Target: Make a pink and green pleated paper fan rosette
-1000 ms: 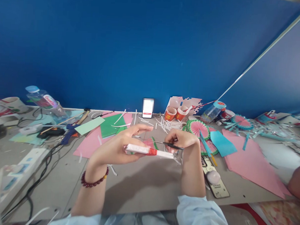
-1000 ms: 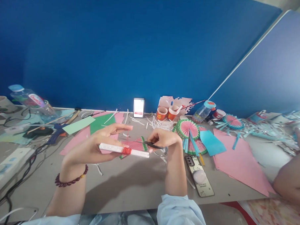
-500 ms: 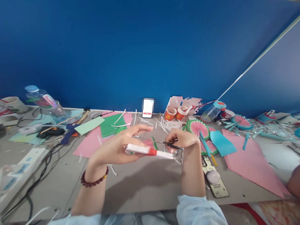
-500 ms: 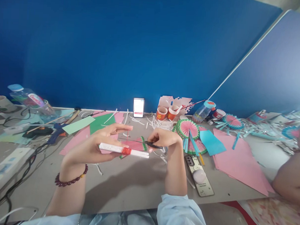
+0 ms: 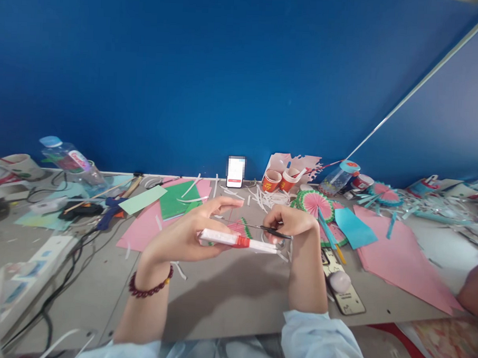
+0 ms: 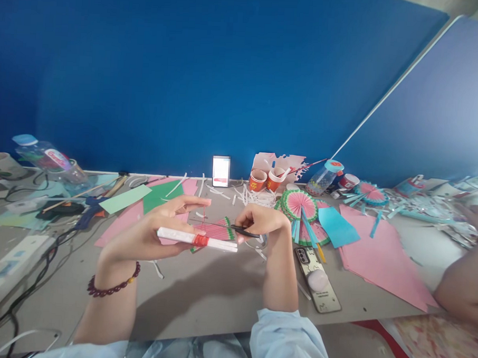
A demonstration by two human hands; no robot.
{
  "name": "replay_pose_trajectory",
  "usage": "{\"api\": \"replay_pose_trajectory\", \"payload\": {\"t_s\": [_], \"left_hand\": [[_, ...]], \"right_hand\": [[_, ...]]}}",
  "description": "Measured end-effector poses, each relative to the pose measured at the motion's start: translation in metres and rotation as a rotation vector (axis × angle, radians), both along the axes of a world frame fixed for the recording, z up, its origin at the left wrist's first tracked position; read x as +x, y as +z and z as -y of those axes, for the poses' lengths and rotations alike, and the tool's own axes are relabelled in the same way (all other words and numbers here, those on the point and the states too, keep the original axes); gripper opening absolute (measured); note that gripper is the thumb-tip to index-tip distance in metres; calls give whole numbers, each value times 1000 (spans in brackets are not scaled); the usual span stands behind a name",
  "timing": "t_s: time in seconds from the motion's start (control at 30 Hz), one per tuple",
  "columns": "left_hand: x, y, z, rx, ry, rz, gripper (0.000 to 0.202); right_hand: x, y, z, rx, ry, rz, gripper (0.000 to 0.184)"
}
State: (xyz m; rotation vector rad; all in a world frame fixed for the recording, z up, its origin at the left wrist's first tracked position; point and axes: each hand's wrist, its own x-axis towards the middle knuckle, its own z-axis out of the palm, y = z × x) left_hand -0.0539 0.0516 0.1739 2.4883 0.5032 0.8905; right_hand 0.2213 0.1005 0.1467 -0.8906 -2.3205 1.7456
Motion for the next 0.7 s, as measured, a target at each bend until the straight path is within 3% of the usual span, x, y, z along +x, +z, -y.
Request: {"api": "replay_pose_trajectory", "payload": {"t_s": [0.7], "left_hand": [[5, -4, -1, -62, -19, 11, 25]], "right_hand": [[-12, -6, -2, -32, 81, -55, 38]]}}
